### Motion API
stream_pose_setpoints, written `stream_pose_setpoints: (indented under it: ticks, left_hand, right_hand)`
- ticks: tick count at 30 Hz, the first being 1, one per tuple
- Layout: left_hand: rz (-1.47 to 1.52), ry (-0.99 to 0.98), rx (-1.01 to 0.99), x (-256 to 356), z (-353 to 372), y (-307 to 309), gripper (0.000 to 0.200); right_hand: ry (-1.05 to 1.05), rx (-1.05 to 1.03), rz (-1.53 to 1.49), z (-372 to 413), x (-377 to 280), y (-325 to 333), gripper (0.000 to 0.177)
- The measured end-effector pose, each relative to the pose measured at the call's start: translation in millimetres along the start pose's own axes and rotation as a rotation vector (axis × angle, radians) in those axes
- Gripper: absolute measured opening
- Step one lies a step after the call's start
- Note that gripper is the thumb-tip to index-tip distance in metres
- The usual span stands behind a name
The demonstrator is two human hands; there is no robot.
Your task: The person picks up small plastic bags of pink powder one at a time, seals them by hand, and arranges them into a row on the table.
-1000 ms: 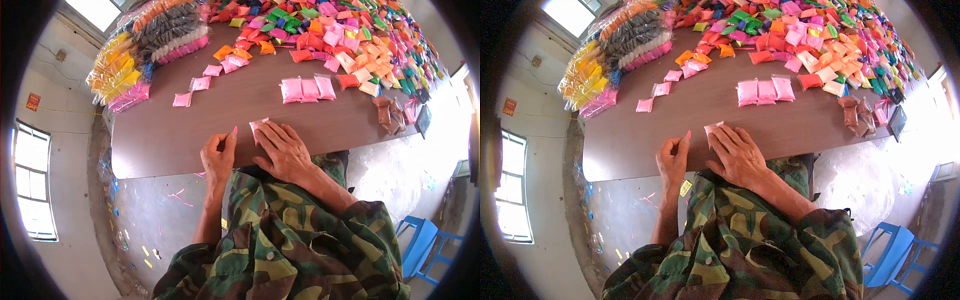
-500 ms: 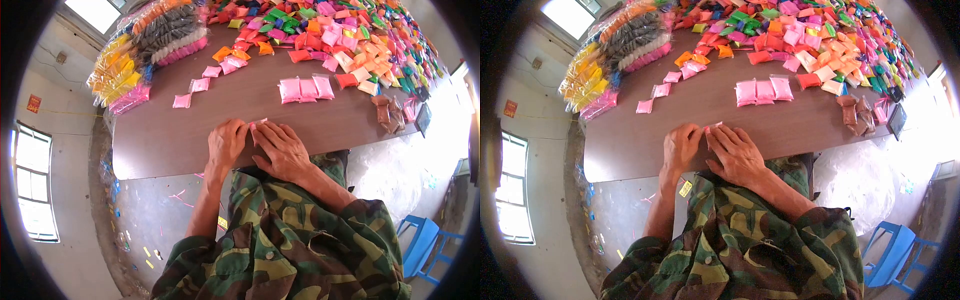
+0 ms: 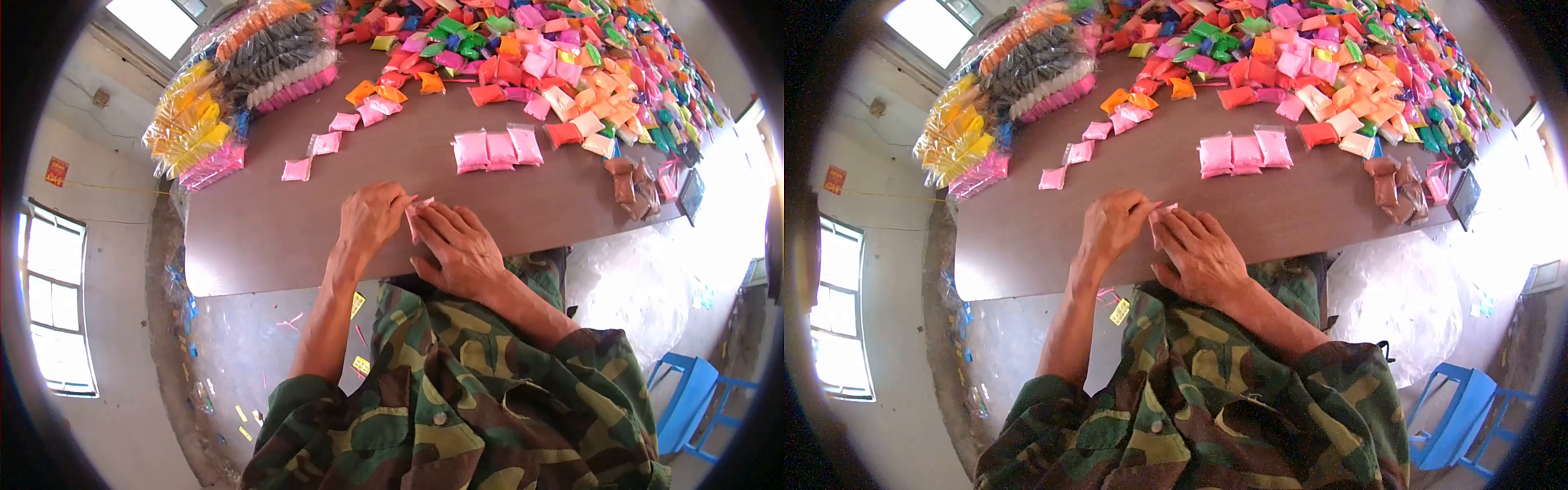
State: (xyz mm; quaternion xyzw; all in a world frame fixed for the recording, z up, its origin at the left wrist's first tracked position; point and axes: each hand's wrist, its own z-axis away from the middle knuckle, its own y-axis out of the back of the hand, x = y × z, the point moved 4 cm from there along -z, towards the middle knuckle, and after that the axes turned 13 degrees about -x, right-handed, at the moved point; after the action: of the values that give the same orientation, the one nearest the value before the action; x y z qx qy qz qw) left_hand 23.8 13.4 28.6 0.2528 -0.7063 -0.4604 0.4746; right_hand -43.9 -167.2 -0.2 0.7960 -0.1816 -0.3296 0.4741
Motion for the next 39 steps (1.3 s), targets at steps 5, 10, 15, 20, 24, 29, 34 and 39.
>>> stream_pose_setpoints:
  ticks: [5,10,15,20,24,29,34,39]
  left_hand:
    - [0.203,0.028,-0.130,11.2,-4.7,1.9,0.020]
    - [0.090,0.021,-0.309,1.8,-27.0,4.9,0.028]
    - [0.028,-0.031,-0.310,1.5,-42.1,-0.2,0.030]
    - [0.133,0.052,-0.056,-12.4,-22.8,-2.6,0.026]
    - [0.283,0.240,0.062,-27.7,20.4,7.8,0.019]
    - [0.380,0.377,0.156,-29.0,57.7,0.3,0.021]
    - [0.444,0.323,0.224,-12.9,67.5,-8.8,0.019]
    - [0.489,0.304,0.239,3.3,77.8,-17.3,0.015]
  right_hand:
    - [-0.005,0.011,0.010,5.6,1.2,-3.1,0.068]
    - [-0.005,0.021,0.032,2.5,1.9,-1.9,0.067]
    - [0.004,0.040,0.009,1.0,1.1,1.6,0.067]
    - [-0.037,0.039,-0.043,-0.4,1.6,9.7,0.061]
    - [-0.119,0.013,-0.083,-3.0,0.8,13.6,0.056]
    - [-0.144,0.011,-0.041,-2.4,-0.5,21.6,0.051]
    - [0.064,-0.043,0.001,-1.2,8.1,19.2,0.050]
    - [0.031,-0.018,-0.022,0.9,9.0,18.5,0.047]
